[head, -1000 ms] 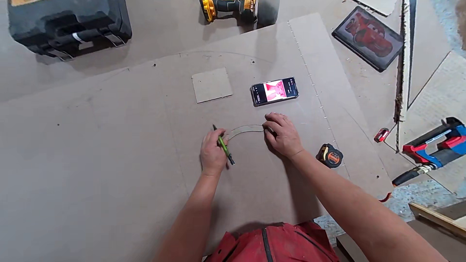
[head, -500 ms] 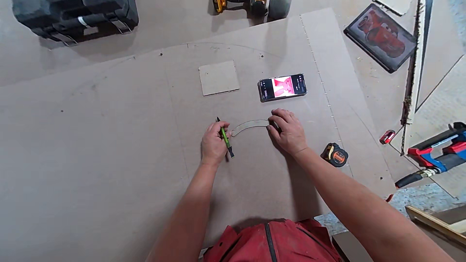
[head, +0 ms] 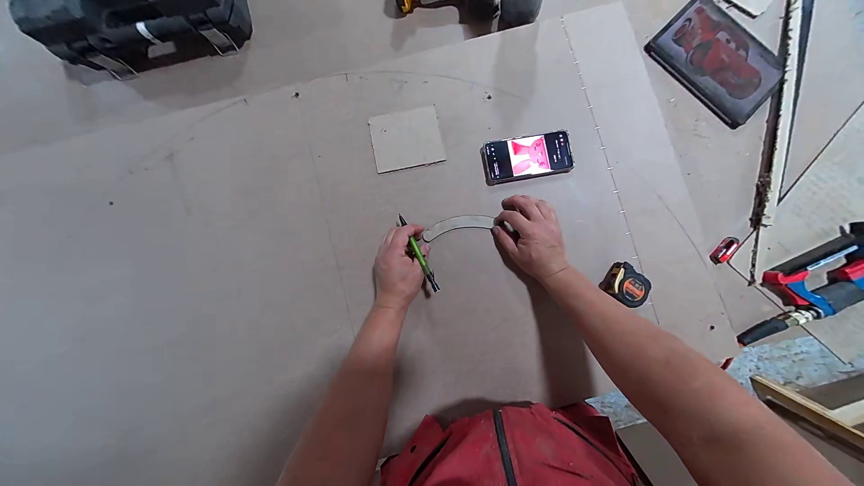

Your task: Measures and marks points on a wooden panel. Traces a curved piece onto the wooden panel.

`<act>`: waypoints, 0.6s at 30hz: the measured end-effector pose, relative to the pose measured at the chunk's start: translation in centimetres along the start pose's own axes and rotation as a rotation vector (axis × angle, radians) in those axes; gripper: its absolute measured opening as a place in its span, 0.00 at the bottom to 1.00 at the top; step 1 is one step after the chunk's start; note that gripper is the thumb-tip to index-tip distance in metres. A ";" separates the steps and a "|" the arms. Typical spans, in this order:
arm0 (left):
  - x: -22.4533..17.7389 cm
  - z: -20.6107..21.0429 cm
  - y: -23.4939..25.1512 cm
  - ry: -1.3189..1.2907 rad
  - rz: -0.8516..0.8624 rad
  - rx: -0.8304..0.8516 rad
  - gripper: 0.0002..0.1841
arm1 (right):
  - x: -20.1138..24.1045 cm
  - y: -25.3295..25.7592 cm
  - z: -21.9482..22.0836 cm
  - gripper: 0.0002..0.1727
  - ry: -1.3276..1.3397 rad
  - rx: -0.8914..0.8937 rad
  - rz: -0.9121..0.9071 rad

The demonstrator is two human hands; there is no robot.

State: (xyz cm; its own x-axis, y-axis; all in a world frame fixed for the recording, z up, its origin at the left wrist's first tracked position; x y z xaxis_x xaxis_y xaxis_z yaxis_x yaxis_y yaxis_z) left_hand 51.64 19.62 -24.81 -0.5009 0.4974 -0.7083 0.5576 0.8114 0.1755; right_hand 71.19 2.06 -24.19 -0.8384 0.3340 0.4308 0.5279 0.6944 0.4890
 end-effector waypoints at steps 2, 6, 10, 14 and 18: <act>0.1 0.1 0.2 -0.022 -0.026 -0.003 0.17 | 0.0 0.1 -0.1 0.14 -0.001 -0.001 -0.005; 0.6 -0.2 0.1 -0.085 -0.079 -0.012 0.18 | 0.0 0.0 0.0 0.14 -0.005 0.005 -0.001; 0.5 0.0 0.2 -0.091 -0.060 -0.015 0.17 | -0.1 0.1 0.0 0.14 -0.011 0.006 -0.001; 0.7 -0.3 0.1 -0.190 -0.130 -0.009 0.15 | -0.2 0.1 0.0 0.16 -0.021 -0.003 0.010; 0.8 -0.6 -0.2 -0.216 -0.114 -0.024 0.13 | -0.2 0.1 0.1 0.16 -0.018 0.000 0.002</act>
State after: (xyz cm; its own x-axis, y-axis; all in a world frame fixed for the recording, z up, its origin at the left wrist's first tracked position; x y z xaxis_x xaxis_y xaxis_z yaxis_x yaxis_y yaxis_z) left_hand 50.75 19.98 -25.02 -0.4054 0.3271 -0.8536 0.4881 0.8670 0.1005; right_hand 71.39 2.15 -24.26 -0.8394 0.3469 0.4183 0.5298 0.6936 0.4881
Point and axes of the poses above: each hand's wrist, its own y-axis towards the middle knuckle, its own z-axis out of the palm, x = y × z, the point moved 9 cm from there along y, towards the middle knuckle, and after that the axes turned 13 degrees about -x, right-handed, at the moved point
